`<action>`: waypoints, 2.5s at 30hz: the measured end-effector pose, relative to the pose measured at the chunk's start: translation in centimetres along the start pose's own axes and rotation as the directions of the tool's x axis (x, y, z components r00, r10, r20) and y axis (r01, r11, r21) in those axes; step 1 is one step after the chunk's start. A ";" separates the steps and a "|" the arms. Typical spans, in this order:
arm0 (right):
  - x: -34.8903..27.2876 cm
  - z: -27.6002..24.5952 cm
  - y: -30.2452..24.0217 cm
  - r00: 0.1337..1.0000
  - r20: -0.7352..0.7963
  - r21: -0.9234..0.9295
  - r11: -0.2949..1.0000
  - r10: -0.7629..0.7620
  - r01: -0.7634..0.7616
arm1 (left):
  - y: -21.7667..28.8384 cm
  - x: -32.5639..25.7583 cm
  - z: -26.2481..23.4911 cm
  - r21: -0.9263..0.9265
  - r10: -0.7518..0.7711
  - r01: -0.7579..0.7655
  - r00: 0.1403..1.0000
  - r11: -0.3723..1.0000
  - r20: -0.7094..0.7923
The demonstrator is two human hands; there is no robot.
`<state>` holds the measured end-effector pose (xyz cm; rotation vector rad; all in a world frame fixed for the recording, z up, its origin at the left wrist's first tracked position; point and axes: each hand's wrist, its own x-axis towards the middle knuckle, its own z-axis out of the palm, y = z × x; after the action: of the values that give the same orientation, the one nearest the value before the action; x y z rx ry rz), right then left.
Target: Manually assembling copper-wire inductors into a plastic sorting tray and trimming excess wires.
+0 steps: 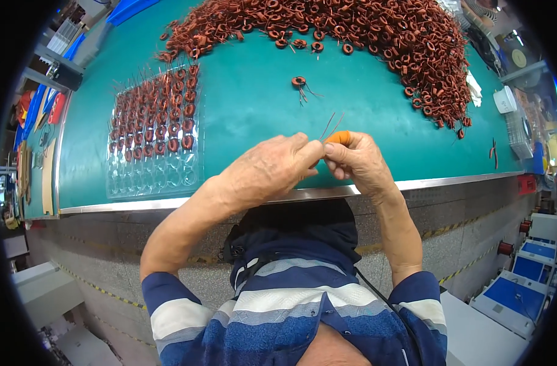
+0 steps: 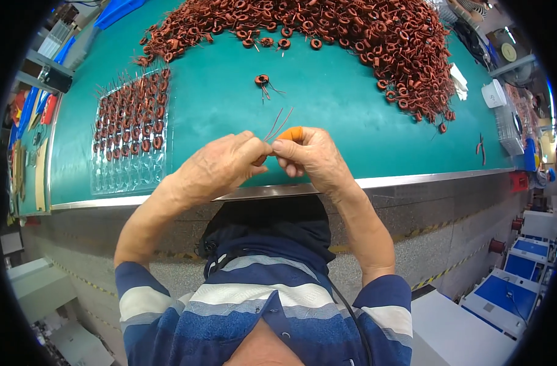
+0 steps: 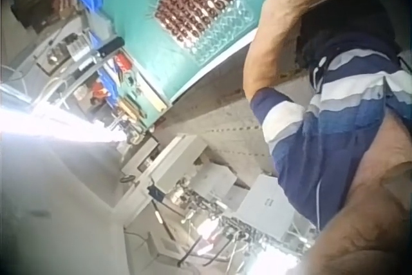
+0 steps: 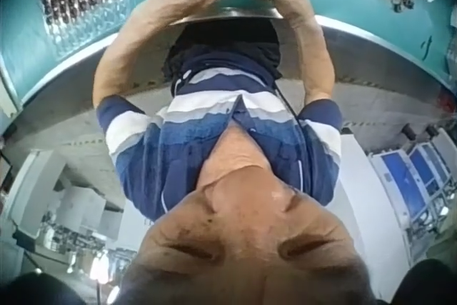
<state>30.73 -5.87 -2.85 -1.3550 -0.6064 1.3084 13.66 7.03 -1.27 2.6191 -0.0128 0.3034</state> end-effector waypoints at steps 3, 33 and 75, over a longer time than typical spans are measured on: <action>-0.3 0.8 -0.6 0.998 -0.055 -0.098 0.995 -0.033 0.028 | 1.0 0.2 -0.7 0.305 0.052 -0.066 0.997 0.950 0.054; -0.1 2.6 3.6 0.942 -0.173 -0.032 0.957 -0.289 0.287 | 2.9 -1.4 9.0 -0.983 -0.665 -0.175 0.740 -0.047 -0.100; -2.3 3.8 3.1 0.886 -0.200 -0.319 0.883 -0.418 0.344 | 2.0 -3.3 8.3 -0.938 -0.552 0.057 0.820 0.342 -0.152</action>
<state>25.69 -7.43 -4.06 -1.5090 -0.8451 0.7228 12.13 1.13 -8.12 1.3100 0.3941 0.5651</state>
